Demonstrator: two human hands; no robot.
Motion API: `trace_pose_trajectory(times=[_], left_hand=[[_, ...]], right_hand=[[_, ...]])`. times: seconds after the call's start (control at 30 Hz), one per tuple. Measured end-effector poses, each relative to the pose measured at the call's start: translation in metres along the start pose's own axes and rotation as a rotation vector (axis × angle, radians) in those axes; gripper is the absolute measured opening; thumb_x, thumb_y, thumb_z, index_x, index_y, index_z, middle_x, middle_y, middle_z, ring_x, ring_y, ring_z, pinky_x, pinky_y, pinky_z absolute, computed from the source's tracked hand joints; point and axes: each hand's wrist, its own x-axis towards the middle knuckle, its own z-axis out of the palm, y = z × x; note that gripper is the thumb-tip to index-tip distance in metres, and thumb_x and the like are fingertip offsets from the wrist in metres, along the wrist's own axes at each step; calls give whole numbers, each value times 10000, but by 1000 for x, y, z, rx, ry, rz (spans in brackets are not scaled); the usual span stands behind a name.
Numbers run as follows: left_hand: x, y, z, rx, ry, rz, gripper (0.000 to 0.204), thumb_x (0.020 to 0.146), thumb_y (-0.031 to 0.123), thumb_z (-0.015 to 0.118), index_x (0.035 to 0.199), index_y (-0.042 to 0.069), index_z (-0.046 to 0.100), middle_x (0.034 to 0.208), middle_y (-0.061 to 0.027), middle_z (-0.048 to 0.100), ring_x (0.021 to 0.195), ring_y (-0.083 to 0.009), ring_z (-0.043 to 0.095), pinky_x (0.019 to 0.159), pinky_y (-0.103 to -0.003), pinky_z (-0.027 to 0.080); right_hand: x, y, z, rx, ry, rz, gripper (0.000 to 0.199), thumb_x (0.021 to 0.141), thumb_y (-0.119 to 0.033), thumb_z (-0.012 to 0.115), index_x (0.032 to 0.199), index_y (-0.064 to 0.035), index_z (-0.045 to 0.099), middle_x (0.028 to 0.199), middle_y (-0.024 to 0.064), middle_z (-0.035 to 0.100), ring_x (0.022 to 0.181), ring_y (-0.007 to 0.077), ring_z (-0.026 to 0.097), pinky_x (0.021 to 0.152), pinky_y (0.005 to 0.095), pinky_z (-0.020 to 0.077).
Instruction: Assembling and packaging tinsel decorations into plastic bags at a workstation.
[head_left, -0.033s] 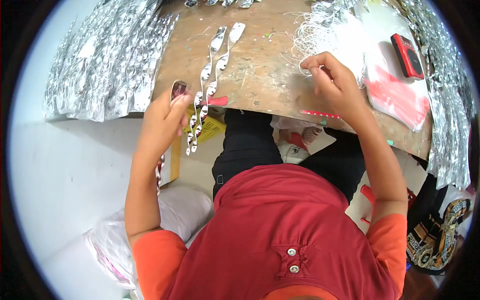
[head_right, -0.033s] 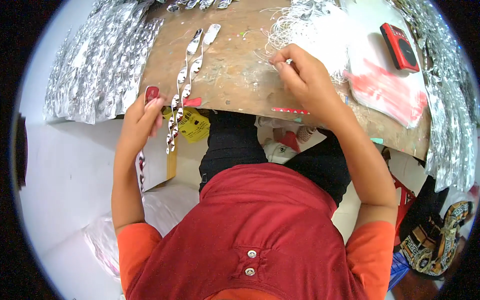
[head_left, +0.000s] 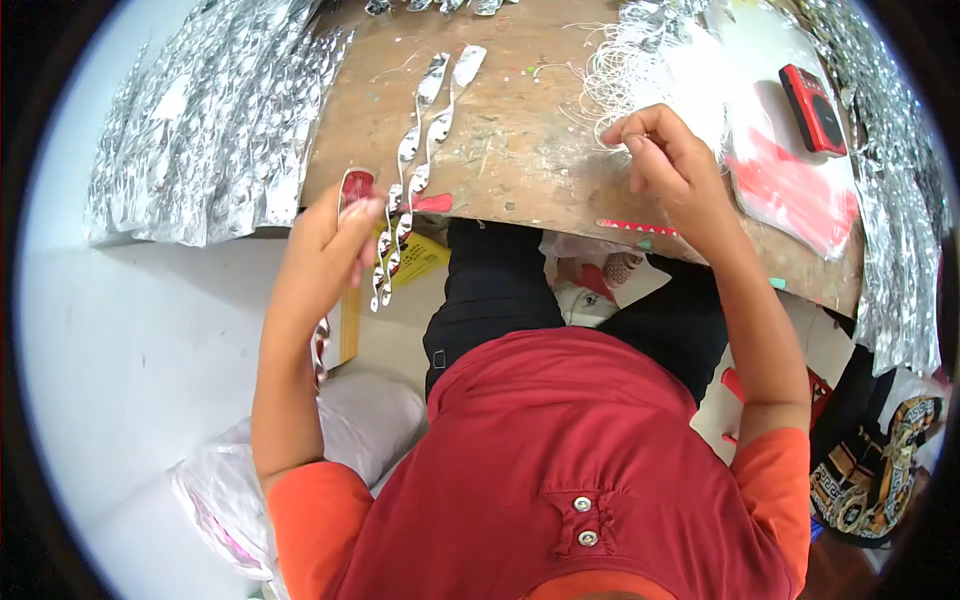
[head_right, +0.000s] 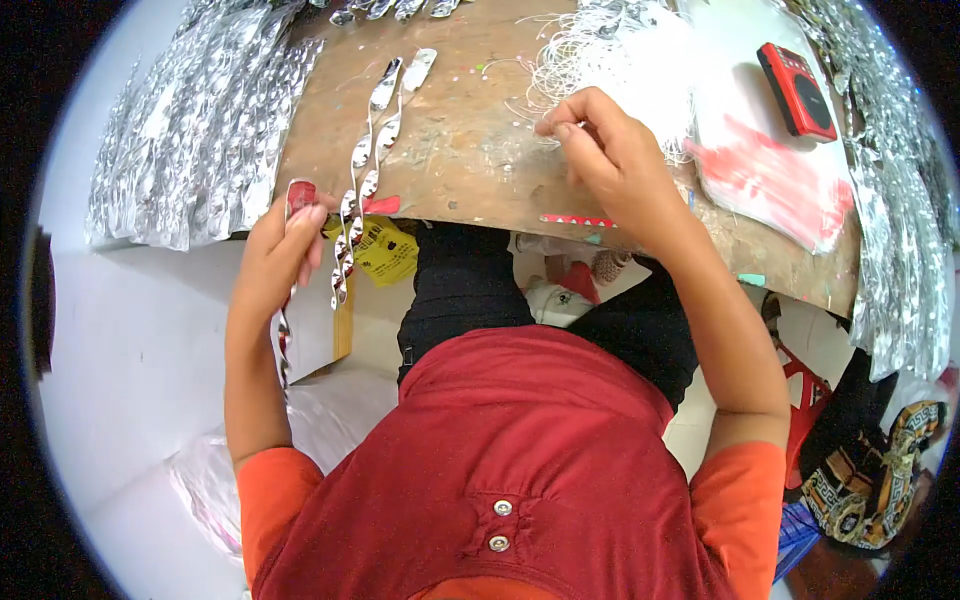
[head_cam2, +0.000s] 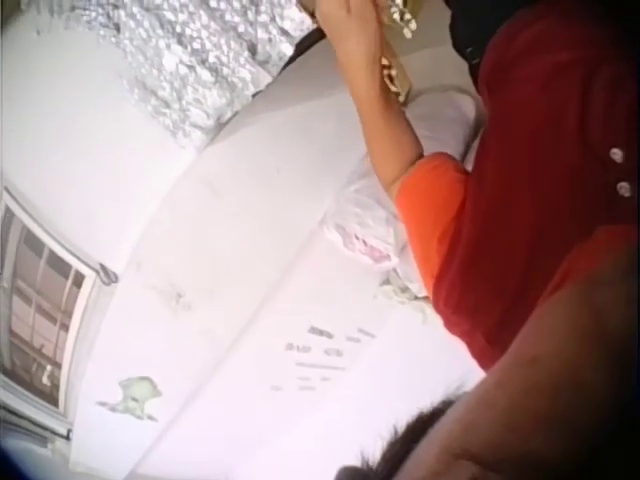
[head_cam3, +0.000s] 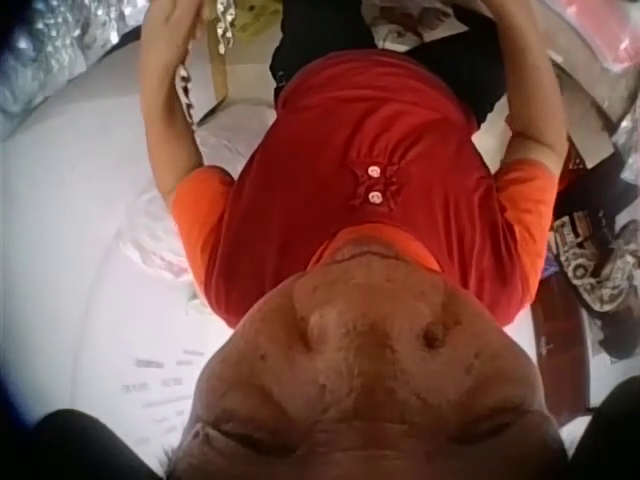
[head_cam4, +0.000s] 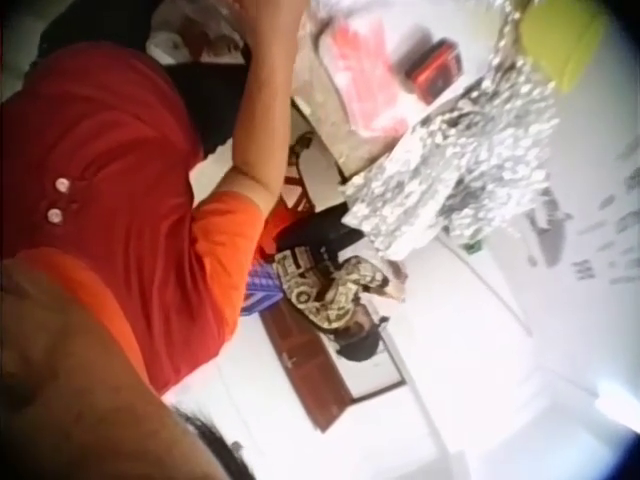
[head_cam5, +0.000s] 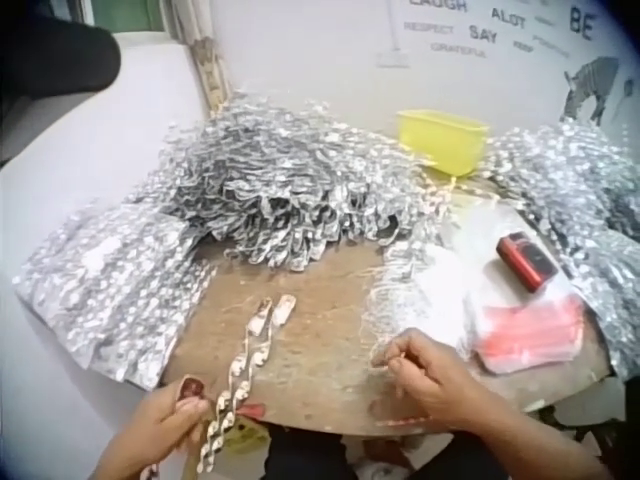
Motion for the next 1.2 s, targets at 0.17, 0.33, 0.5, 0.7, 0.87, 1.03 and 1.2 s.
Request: trace_pose_trajectory(times=[0.17, 0.33, 0.5, 0.7, 0.87, 1.03, 1.2], left_hand=[[-22, 8, 38, -631, -408, 24, 325, 946, 247, 451, 1152, 4, 512, 626, 44, 425, 476, -34, 343, 440, -173, 271], [-20, 11, 100, -997, -556, 70, 515, 962, 244, 409, 1362, -66, 314, 792, -22, 455, 573, -57, 403, 524, -191, 359], [-26, 29, 122, -887, -534, 191, 486, 971, 212, 453, 1370, -38, 333, 820, -5, 460, 600, -47, 428, 553, -179, 386], [-27, 27, 121, -913, -581, 201, 473, 974, 213, 464, 1382, 0, 351, 827, 15, 472, 602, -24, 402, 540, -155, 354], [-28, 27, 122, -925, -612, 170, 483, 972, 234, 476, 1384, 12, 355, 846, 20, 484, 612, -14, 387, 527, -156, 336], [-27, 26, 122, -931, -627, 168, 484, 969, 241, 484, 1383, 21, 365, 867, 20, 497, 620, -9, 378, 525, -151, 320], [-27, 25, 122, -917, -613, 160, 481, 964, 233, 494, 1380, 24, 372, 872, 24, 504, 623, -5, 370, 520, -148, 310]], right_hand=[[-29, -18, 0, 423, -17, 72, 90, 944, -114, 448, 949, -34, 489, 764, 15, 529, 606, 52, 467, 574, 193, 389], [-63, -31, 17, 503, -8, 97, 76, 929, -80, 474, 982, -26, 479, 772, 35, 536, 632, 72, 493, 580, 204, 412], [-79, -43, 27, 653, 36, 44, 191, 896, -15, 515, 1076, -10, 452, 804, 78, 586, 687, 105, 552, 613, 224, 458], [-76, -35, 30, 729, 6, 55, 235, 903, -42, 526, 1129, -18, 468, 830, 38, 588, 727, 76, 556, 630, 205, 460], [-74, -31, 31, 804, -41, 123, 247, 895, -47, 536, 1129, -18, 463, 801, 37, 588, 732, 80, 565, 623, 207, 465], [-73, -33, 34, 850, -2, 165, 294, 873, -48, 560, 1140, -18, 442, 744, 60, 592, 647, 94, 556, 572, 215, 458], [-72, -33, 35, 843, -16, 181, 296, 873, -50, 557, 1142, -16, 438, 735, 54, 583, 650, 96, 558, 570, 214, 457]])
